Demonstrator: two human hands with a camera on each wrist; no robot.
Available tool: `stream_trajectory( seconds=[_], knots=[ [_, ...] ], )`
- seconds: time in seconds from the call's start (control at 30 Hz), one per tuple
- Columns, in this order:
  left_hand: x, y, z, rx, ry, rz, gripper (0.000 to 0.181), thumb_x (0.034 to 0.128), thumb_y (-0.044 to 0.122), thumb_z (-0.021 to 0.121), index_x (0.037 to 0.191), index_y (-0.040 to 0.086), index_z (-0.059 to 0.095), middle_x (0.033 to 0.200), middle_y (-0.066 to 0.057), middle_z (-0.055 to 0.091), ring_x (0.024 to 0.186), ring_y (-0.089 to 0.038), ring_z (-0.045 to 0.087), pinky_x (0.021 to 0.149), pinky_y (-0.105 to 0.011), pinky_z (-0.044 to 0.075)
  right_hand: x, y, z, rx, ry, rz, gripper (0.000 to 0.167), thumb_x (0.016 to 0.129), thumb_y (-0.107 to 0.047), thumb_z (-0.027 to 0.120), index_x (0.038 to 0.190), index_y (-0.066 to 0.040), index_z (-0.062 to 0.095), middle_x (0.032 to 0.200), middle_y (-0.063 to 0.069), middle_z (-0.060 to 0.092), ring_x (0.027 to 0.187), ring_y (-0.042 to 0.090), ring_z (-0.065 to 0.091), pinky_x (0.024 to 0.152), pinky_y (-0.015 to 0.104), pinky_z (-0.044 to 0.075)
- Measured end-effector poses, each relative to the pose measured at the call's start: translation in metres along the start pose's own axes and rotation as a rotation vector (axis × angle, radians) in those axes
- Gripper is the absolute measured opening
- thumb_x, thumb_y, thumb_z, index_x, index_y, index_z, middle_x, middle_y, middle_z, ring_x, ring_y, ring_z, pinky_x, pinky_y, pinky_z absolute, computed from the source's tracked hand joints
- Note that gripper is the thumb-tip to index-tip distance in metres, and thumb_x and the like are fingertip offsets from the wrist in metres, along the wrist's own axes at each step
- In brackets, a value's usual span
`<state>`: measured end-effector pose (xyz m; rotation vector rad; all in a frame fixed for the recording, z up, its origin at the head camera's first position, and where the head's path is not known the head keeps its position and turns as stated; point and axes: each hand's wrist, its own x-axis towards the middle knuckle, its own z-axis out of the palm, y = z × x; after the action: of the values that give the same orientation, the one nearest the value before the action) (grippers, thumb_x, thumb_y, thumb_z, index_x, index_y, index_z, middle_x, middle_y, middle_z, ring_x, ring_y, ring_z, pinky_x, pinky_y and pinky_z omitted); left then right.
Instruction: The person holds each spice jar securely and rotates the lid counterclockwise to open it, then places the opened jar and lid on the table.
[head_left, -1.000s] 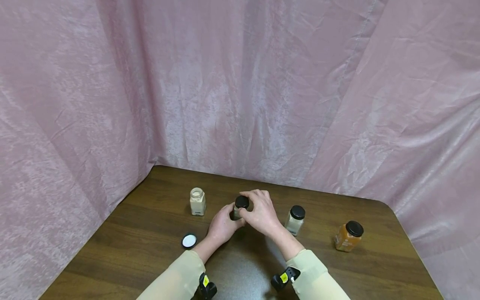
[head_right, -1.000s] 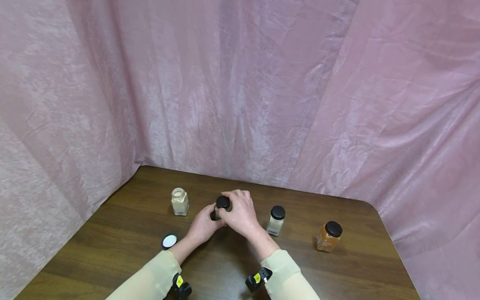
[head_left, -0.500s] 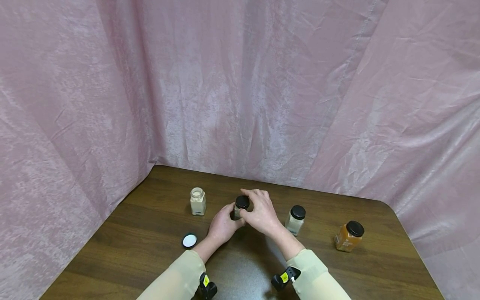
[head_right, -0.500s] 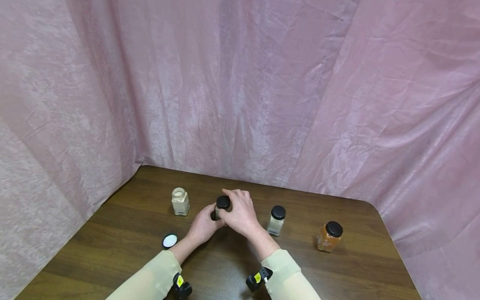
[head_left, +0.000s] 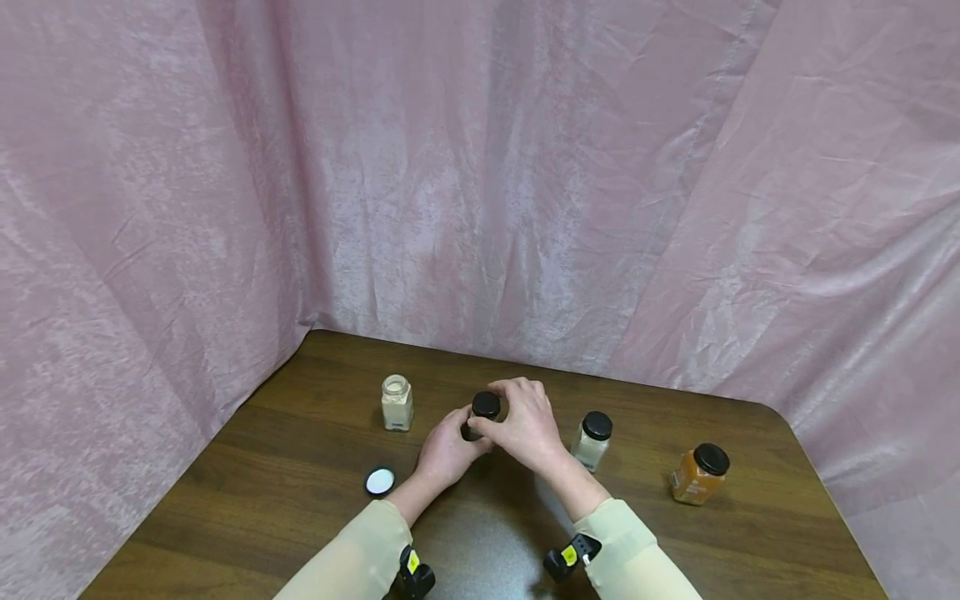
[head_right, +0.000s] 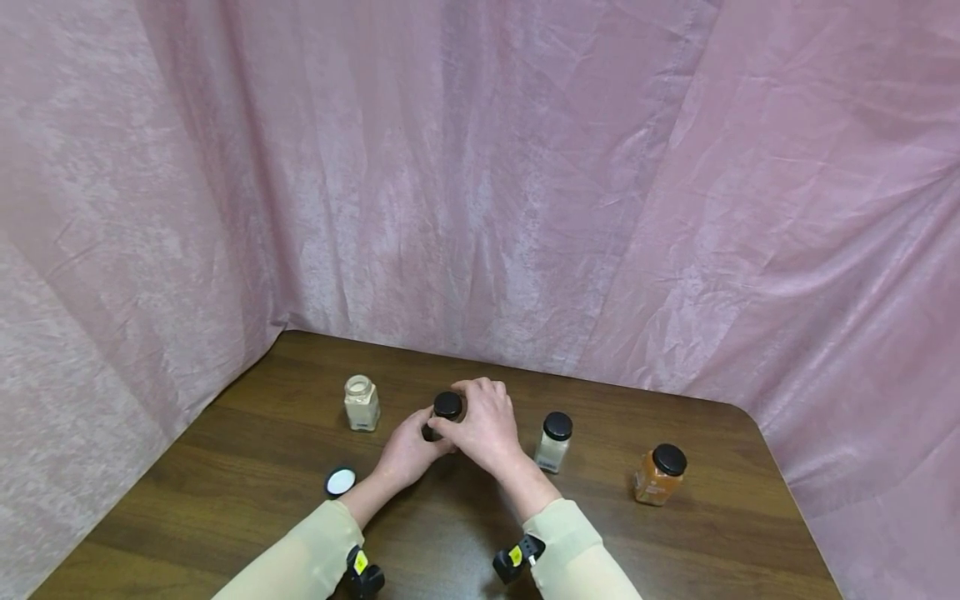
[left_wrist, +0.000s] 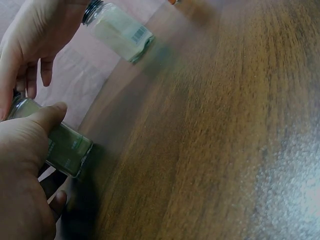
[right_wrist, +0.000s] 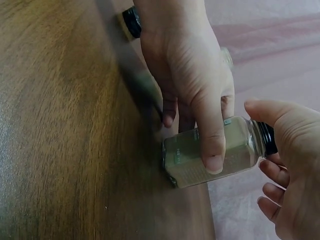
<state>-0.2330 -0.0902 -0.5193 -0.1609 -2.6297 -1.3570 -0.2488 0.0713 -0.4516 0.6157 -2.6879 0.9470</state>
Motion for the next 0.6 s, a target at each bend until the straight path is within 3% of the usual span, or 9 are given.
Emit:
stream_trajectory(
  seconds=[0.33,0.6],
  knots=[
    [-0.0007,0.0003,0.0002,0.004,0.0,-0.002,0.055,0.0851,0.033,0.081,0.134,0.015,0.066,0.124,-0.007,0.067,0.117,-0.029,0.062,0.097,-0.052,0.048,0.0017,0.0006,0.0029,-0.053,0.073,0.061,0.059,0.07,-0.061,0.086,0.103,-0.017,0.067,0.102,-0.002,0.062,0.103,0.024,0.049,0.089,0.041,0.04],
    [-0.0003,-0.0003,0.0011,0.023,0.003,0.005,0.051,0.086,0.037,0.082,0.131,0.018,0.068,0.121,-0.005,0.068,0.115,-0.028,0.063,0.095,-0.05,0.049,0.0033,-0.0021,0.0049,-0.086,0.081,0.102,0.061,0.069,-0.063,0.086,0.1,-0.015,0.065,0.098,-0.002,0.061,0.099,0.025,0.049,0.088,0.041,0.041]
  ],
)
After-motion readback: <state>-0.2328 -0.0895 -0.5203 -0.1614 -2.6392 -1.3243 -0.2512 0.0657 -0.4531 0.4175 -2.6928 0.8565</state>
